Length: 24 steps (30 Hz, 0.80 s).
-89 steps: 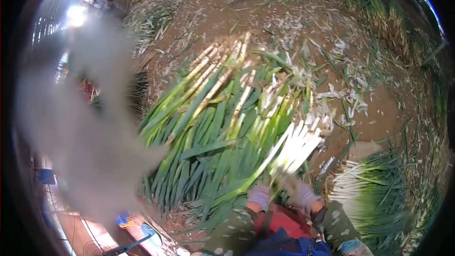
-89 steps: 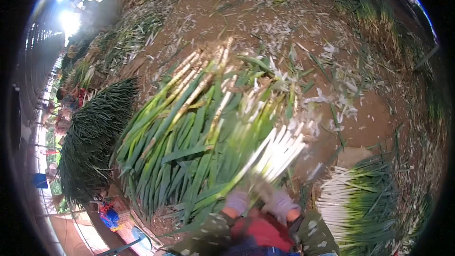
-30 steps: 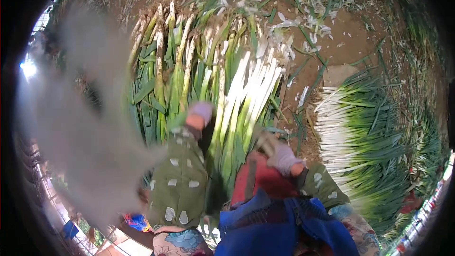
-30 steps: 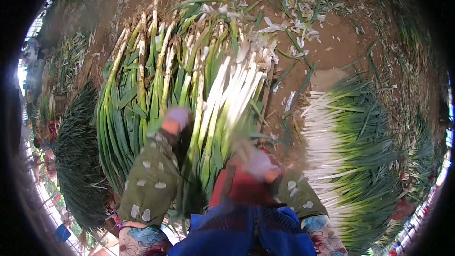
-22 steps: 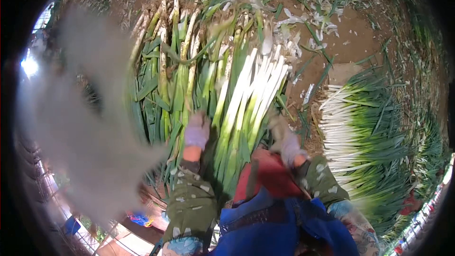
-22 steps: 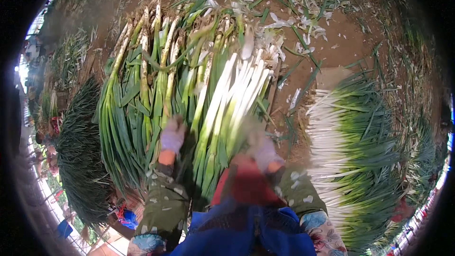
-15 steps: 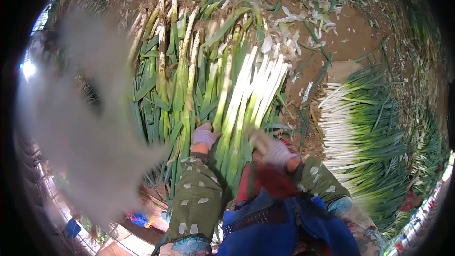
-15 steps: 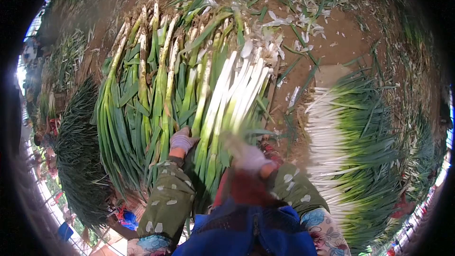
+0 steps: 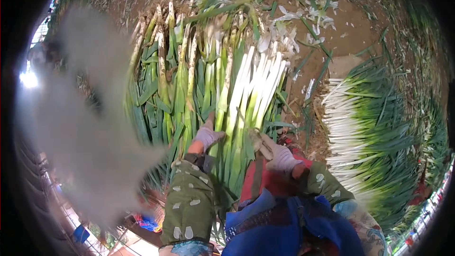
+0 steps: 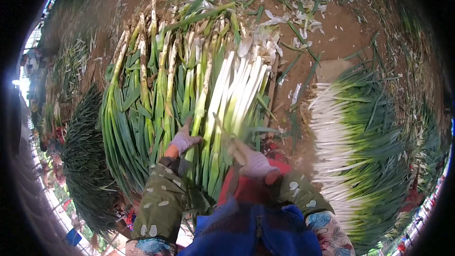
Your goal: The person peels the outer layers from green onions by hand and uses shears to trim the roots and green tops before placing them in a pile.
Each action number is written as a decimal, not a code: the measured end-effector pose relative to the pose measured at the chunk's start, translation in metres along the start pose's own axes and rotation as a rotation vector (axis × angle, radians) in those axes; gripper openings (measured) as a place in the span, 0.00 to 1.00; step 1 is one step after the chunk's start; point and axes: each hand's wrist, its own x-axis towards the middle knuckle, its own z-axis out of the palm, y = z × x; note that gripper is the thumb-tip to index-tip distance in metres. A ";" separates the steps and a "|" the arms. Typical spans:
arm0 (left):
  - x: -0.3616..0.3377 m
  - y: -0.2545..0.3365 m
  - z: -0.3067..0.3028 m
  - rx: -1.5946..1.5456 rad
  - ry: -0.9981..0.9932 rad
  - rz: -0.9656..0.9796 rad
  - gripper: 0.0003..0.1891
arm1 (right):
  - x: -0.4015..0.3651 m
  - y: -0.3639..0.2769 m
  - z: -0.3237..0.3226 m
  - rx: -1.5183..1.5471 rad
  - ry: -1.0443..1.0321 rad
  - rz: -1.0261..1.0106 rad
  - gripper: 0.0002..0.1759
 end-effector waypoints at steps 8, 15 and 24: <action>-0.026 -0.003 0.008 -0.202 -0.024 0.184 0.51 | 0.038 0.002 -0.025 0.346 -0.382 0.501 0.48; -0.003 -0.054 0.038 -0.508 -0.096 0.200 0.48 | 0.117 0.058 -0.031 0.338 -0.222 0.743 0.38; -0.047 -0.005 0.033 -0.938 -0.229 0.143 0.45 | 0.056 0.025 -0.015 0.453 -0.122 0.476 0.28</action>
